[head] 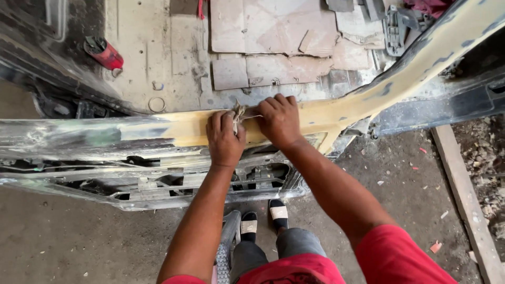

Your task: The person sands a yellow car bumper using a sanding block held in both hands. They move the block back and forth along the surface of the bumper to smooth it out.

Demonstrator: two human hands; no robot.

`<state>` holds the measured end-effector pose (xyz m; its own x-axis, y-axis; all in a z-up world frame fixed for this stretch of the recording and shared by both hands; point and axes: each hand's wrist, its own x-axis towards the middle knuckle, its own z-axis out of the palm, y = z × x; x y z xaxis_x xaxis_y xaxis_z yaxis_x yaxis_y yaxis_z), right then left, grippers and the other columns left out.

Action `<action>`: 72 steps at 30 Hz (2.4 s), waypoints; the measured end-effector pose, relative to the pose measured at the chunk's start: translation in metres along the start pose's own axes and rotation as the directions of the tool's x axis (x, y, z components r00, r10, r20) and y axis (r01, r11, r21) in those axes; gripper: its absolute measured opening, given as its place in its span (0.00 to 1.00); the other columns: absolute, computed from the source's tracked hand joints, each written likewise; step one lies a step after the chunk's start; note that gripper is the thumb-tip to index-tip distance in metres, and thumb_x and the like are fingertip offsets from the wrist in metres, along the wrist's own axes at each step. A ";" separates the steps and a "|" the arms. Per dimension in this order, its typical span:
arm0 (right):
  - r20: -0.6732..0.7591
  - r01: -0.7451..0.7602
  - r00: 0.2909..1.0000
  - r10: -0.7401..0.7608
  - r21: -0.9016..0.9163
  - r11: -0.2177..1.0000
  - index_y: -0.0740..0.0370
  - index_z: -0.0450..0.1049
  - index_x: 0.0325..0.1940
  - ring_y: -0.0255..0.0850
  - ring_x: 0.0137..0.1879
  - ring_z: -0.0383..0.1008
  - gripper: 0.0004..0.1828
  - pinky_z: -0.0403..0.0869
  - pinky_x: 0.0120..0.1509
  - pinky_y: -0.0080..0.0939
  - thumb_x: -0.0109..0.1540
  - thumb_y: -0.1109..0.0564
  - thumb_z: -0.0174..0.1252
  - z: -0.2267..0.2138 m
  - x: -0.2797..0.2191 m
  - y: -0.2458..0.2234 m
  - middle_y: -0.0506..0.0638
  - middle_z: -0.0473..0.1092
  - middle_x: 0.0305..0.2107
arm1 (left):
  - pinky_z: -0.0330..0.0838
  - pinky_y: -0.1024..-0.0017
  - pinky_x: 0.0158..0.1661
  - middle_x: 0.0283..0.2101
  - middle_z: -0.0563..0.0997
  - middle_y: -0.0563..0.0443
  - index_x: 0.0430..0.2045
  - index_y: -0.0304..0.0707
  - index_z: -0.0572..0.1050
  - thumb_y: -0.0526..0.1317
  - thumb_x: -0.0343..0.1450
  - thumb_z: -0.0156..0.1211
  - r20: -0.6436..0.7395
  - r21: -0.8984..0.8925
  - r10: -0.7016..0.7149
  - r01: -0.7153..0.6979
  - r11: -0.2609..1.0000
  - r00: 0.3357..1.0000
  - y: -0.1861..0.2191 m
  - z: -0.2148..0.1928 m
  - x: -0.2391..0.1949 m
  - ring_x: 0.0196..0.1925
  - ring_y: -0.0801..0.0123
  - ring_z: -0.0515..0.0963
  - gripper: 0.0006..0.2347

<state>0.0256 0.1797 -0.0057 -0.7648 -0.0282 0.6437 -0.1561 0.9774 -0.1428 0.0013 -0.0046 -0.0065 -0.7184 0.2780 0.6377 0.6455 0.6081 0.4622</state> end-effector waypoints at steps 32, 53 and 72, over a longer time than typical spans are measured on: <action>-0.149 -0.288 0.936 0.320 0.200 0.937 0.55 0.72 0.31 0.40 0.35 0.70 0.19 0.67 0.42 0.43 0.57 0.51 0.79 -0.106 -0.009 0.072 0.48 0.72 0.27 | 0.71 0.56 0.56 0.50 0.78 0.43 0.44 0.34 0.76 0.32 0.71 0.61 -0.001 -0.088 0.073 -0.073 0.993 0.997 0.043 0.038 0.004 0.53 0.52 0.77 0.09; -0.125 -0.397 0.907 0.402 0.059 0.916 0.57 0.72 0.40 0.46 0.43 0.72 0.17 0.65 0.58 0.51 0.62 0.54 0.77 -0.124 -0.026 0.087 0.49 0.73 0.34 | 0.72 0.61 0.56 0.53 0.76 0.45 0.51 0.41 0.73 0.34 0.74 0.44 0.585 0.018 0.476 -0.597 0.802 0.657 0.045 0.052 0.029 0.53 0.59 0.76 0.13; 0.112 -0.404 0.913 0.392 0.104 0.909 0.60 0.75 0.40 0.52 0.45 0.75 0.06 0.67 0.52 0.52 0.61 0.60 0.66 -0.101 -0.028 0.016 0.55 0.77 0.35 | 0.73 0.57 0.55 0.56 0.77 0.39 0.54 0.32 0.78 0.31 0.74 0.57 0.441 0.617 -0.121 -0.202 0.761 0.889 -0.178 -0.154 0.002 0.53 0.53 0.74 0.14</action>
<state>0.1082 0.2171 0.0502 -0.8294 0.3344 0.4475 0.1017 0.8780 -0.4676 -0.0751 -0.2270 0.0078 -0.8314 0.5017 0.2388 0.4766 0.8649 -0.1576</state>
